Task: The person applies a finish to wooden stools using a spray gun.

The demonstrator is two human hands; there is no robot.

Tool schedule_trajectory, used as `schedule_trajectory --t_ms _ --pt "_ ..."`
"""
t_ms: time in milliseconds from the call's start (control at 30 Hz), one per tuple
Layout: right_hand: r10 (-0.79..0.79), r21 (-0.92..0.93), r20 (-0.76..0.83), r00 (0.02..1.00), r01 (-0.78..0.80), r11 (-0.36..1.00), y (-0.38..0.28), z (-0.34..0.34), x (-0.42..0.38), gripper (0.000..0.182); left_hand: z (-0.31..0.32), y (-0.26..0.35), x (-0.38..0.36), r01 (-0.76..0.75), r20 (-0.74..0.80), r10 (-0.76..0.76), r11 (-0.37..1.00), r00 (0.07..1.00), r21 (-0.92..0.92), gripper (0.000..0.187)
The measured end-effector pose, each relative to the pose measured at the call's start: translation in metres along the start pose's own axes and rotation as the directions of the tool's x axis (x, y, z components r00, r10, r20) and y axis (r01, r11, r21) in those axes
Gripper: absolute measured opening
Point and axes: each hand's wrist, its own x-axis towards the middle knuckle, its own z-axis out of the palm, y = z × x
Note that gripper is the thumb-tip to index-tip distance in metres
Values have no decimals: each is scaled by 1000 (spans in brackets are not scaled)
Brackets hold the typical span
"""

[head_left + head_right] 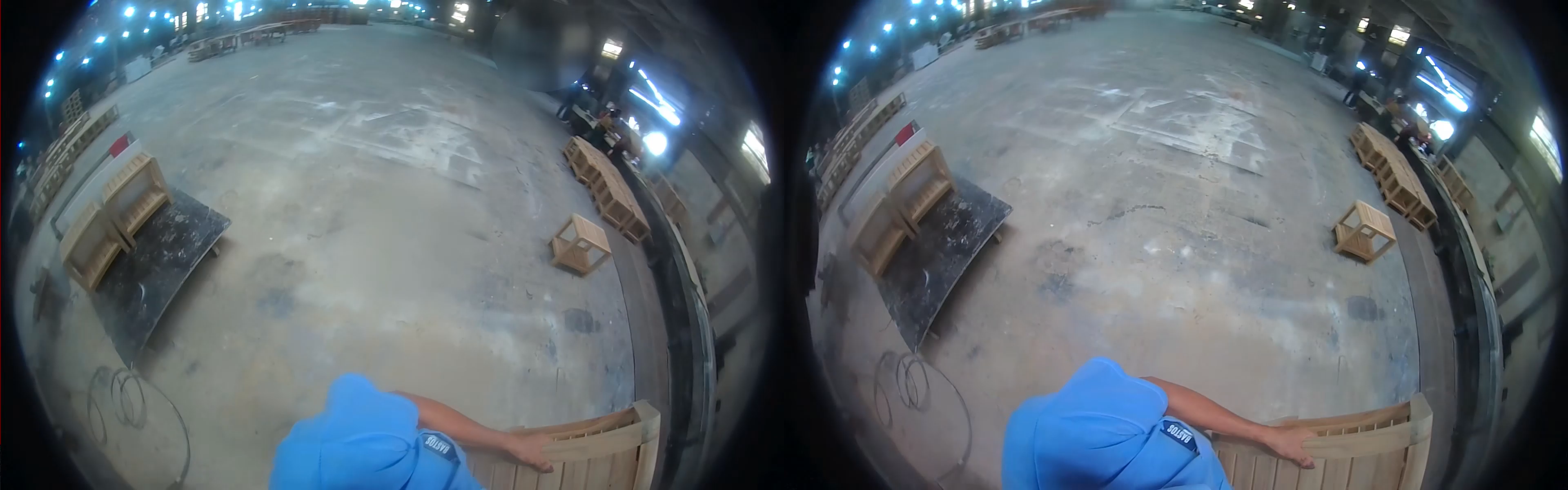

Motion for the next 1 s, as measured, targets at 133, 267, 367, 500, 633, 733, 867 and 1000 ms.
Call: schedule_trajectory --t_ms 133,267,367,500,633,733,867,1000 --pt "10 -8 -2 1000 -10 1000 1 33 127 81 -64 -4 120 79 -20 -81 994 997 -77 46" --pt "11 -26 0 1000 -11 1000 3 79 244 81 -129 -36 223 66 -107 -72 996 992 -59 49" --pt "13 -22 -25 1000 -14 1000 14 121 324 81 -200 -61 297 105 -179 -89 991 980 83 51" --pt "8 -39 -108 994 -13 999 27 175 425 81 -297 -91 396 148 -147 -132 984 980 104 54" --pt "25 -30 -265 964 -34 999 42 177 522 81 -370 -148 510 -44 -105 59 989 993 138 52" --pt "52 25 -399 915 -45 999 65 150 571 81 -434 -143 586 -3 -70 6 999 998 43 43" --pt "139 248 -381 914 -44 968 96 145 625 79 -479 -174 643 235 37 -239 968 970 87 54" --pt "171 248 -388 906 -76 966 108 173 683 75 -513 -186 691 273 -26 -272 957 962 94 54"
